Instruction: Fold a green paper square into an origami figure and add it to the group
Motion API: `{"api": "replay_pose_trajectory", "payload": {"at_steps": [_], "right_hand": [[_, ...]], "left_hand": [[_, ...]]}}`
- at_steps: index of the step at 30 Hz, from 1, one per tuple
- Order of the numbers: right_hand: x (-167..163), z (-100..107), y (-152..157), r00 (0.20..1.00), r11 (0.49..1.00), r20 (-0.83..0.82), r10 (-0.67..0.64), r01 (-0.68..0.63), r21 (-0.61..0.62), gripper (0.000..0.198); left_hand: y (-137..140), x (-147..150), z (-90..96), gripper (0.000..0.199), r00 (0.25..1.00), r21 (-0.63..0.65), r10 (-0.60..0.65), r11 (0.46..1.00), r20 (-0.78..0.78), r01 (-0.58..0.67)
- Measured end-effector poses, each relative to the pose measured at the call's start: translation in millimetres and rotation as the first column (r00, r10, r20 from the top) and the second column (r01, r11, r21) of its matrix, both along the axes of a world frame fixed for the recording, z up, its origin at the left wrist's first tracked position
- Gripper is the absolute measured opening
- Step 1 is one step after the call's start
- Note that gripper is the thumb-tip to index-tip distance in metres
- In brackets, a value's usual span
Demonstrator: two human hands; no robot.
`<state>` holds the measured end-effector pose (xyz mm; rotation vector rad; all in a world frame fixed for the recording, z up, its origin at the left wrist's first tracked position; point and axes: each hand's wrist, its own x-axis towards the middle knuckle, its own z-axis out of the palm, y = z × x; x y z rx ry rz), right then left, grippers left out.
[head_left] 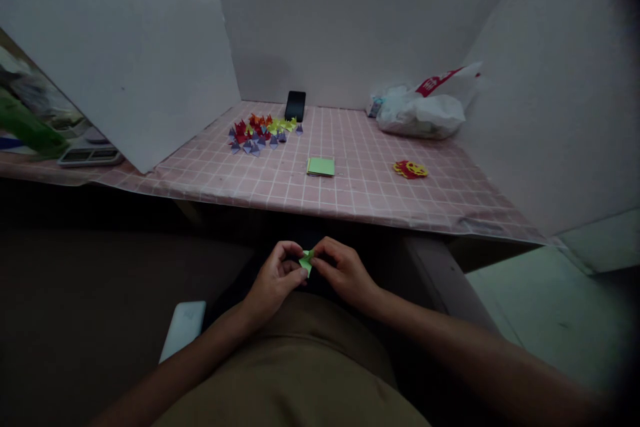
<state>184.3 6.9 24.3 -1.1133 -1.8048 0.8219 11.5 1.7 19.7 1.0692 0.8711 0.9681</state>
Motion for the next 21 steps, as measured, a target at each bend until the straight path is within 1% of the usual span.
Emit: {"api": "replay_pose_trajectory", "payload": {"at_steps": [3, 6, 8, 11, 17, 21], "right_hand": [[-0.1, -1.0, -0.3, 0.999, 0.999, 0.029, 0.017, -0.018, 0.039, 0.011], [-0.9, -3.1, -1.1, 0.999, 0.999, 0.025, 0.031, -0.032, 0.035, 0.008], [-1.6, -4.1, -1.8, 1.000, 1.000, -0.006, 0.021, -0.021, 0.008, 0.005], [-2.4, -5.0, -2.6, 0.998, 1.000, -0.057, 0.001, -0.002, -0.022, 0.011], [-1.9, -6.2, -2.8, 1.000, 0.997, -0.026, 0.017, -0.016, 0.071, 0.010], [-1.5, -7.0, -3.4, 1.000, 0.999, -0.010, 0.023, -0.022, 0.045, 0.010]], "left_hand": [[1.8, -0.1, -1.9, 0.026, 0.998, 0.028, 0.052, 0.998, -0.044, -0.051], [3.2, 0.6, -2.9, 0.024, 0.995, 0.034, 0.081, 0.996, -0.058, -0.080], [3.4, 1.0, -2.3, 0.022, 0.994, 0.025, 0.085, 0.996, -0.064, -0.084], [2.9, 1.6, -0.6, 0.023, 0.993, 0.013, 0.105, 0.994, -0.062, -0.105], [1.9, 2.4, -1.6, 0.024, 0.992, 0.017, 0.112, 0.994, -0.050, -0.111], [1.6, 2.4, -3.5, 0.024, 0.992, 0.025, 0.112, 0.994, -0.053, -0.111]]}}
